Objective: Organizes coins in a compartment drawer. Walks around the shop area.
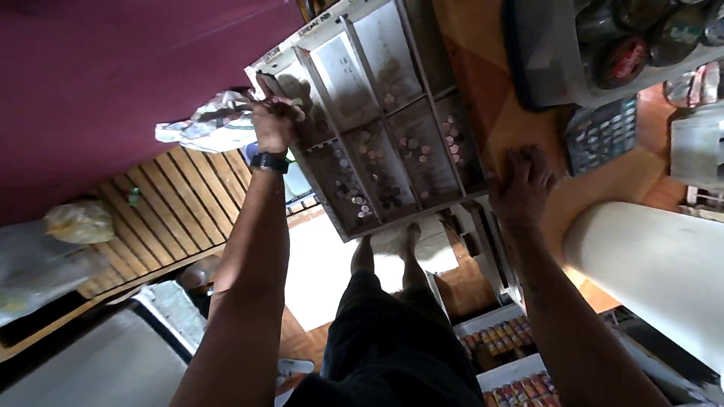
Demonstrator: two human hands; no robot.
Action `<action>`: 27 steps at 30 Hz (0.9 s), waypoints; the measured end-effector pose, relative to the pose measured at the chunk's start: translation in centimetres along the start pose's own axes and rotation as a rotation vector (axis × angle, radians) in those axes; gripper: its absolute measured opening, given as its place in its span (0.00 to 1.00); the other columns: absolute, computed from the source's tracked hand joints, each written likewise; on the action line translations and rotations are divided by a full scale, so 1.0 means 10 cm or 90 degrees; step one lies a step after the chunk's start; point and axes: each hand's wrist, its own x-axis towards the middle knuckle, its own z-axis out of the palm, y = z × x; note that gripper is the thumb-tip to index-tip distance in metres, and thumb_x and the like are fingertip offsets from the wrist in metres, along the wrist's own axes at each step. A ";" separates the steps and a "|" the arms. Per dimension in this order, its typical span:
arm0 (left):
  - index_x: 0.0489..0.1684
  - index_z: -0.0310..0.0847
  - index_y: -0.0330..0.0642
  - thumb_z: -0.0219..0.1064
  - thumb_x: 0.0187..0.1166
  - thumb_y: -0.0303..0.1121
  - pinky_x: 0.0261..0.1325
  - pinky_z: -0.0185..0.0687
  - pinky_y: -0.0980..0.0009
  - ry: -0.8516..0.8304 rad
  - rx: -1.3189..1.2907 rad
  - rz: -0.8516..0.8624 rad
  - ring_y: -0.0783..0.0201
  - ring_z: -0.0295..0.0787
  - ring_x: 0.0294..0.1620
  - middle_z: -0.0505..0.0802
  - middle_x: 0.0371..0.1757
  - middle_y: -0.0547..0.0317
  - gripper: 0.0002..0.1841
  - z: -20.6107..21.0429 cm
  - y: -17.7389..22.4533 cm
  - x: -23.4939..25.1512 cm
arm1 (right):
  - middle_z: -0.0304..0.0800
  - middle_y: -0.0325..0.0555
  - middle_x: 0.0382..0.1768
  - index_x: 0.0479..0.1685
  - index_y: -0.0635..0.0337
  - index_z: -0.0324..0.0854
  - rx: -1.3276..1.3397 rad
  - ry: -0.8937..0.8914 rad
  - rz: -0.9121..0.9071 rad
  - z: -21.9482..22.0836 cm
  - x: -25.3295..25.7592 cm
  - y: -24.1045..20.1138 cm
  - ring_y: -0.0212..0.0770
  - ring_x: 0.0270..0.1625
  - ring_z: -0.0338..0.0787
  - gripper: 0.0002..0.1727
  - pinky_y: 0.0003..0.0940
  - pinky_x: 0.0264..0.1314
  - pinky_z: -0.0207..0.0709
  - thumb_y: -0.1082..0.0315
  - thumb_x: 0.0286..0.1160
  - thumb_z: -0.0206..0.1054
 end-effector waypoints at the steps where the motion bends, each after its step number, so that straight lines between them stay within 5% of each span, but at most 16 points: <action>1: 0.59 0.85 0.33 0.72 0.76 0.32 0.66 0.84 0.49 -0.011 0.079 0.010 0.52 0.92 0.56 0.94 0.53 0.43 0.17 0.01 0.03 0.01 | 0.71 0.58 0.83 0.80 0.50 0.75 -0.003 0.003 0.000 0.01 0.00 0.01 0.61 0.86 0.68 0.33 0.67 0.83 0.58 0.41 0.81 0.59; 3: 0.59 0.86 0.34 0.70 0.79 0.37 0.70 0.76 0.33 -0.037 0.215 0.014 0.35 0.88 0.63 0.92 0.57 0.34 0.18 0.03 0.09 0.04 | 0.71 0.58 0.82 0.79 0.50 0.75 -0.006 0.008 -0.005 0.01 0.00 0.01 0.61 0.86 0.68 0.33 0.66 0.83 0.59 0.41 0.82 0.59; 5: 0.59 0.87 0.37 0.69 0.79 0.39 0.67 0.74 0.27 -0.056 0.290 -0.009 0.29 0.86 0.63 0.91 0.58 0.30 0.18 0.07 0.15 0.05 | 0.72 0.58 0.82 0.79 0.50 0.75 -0.005 0.013 -0.009 0.01 0.00 0.00 0.61 0.85 0.69 0.33 0.65 0.82 0.60 0.41 0.81 0.59; 13: 0.58 0.88 0.39 0.68 0.79 0.40 0.65 0.76 0.29 -0.064 0.300 -0.011 0.31 0.88 0.61 0.92 0.57 0.33 0.17 0.08 0.17 0.08 | 0.72 0.59 0.81 0.78 0.52 0.76 -0.008 0.010 -0.009 0.02 0.01 0.00 0.61 0.85 0.69 0.33 0.66 0.82 0.59 0.40 0.82 0.57; 17: 0.66 0.80 0.31 0.66 0.81 0.43 0.62 0.75 0.24 -0.067 0.372 -0.062 0.22 0.83 0.65 0.85 0.64 0.21 0.24 0.09 0.32 0.00 | 0.71 0.60 0.82 0.80 0.52 0.75 -0.010 0.002 -0.007 0.00 0.00 0.00 0.63 0.85 0.69 0.33 0.67 0.82 0.60 0.41 0.81 0.59; 20: 0.68 0.85 0.42 0.60 0.85 0.39 0.64 0.76 0.27 -0.042 0.378 0.103 0.29 0.86 0.65 0.88 0.67 0.33 0.19 0.08 0.48 -0.04 | 0.71 0.60 0.82 0.79 0.53 0.75 -0.005 0.008 -0.008 0.00 0.01 0.00 0.63 0.84 0.70 0.32 0.67 0.82 0.60 0.43 0.82 0.60; 23: 0.63 0.88 0.47 0.60 0.85 0.31 0.61 0.76 0.25 -0.192 0.418 0.323 0.29 0.87 0.62 0.90 0.63 0.36 0.15 0.21 0.66 0.00 | 0.71 0.58 0.83 0.80 0.51 0.74 -0.003 0.007 -0.012 -0.01 -0.01 -0.01 0.61 0.85 0.69 0.32 0.66 0.82 0.60 0.44 0.82 0.60; 27: 0.66 0.86 0.50 0.60 0.85 0.28 0.54 0.77 0.24 -0.347 0.558 0.368 0.26 0.87 0.59 0.90 0.60 0.34 0.17 0.57 0.86 0.19 | 0.72 0.58 0.82 0.79 0.51 0.75 -0.005 0.024 -0.017 0.00 0.00 -0.01 0.61 0.85 0.70 0.32 0.65 0.82 0.61 0.43 0.82 0.60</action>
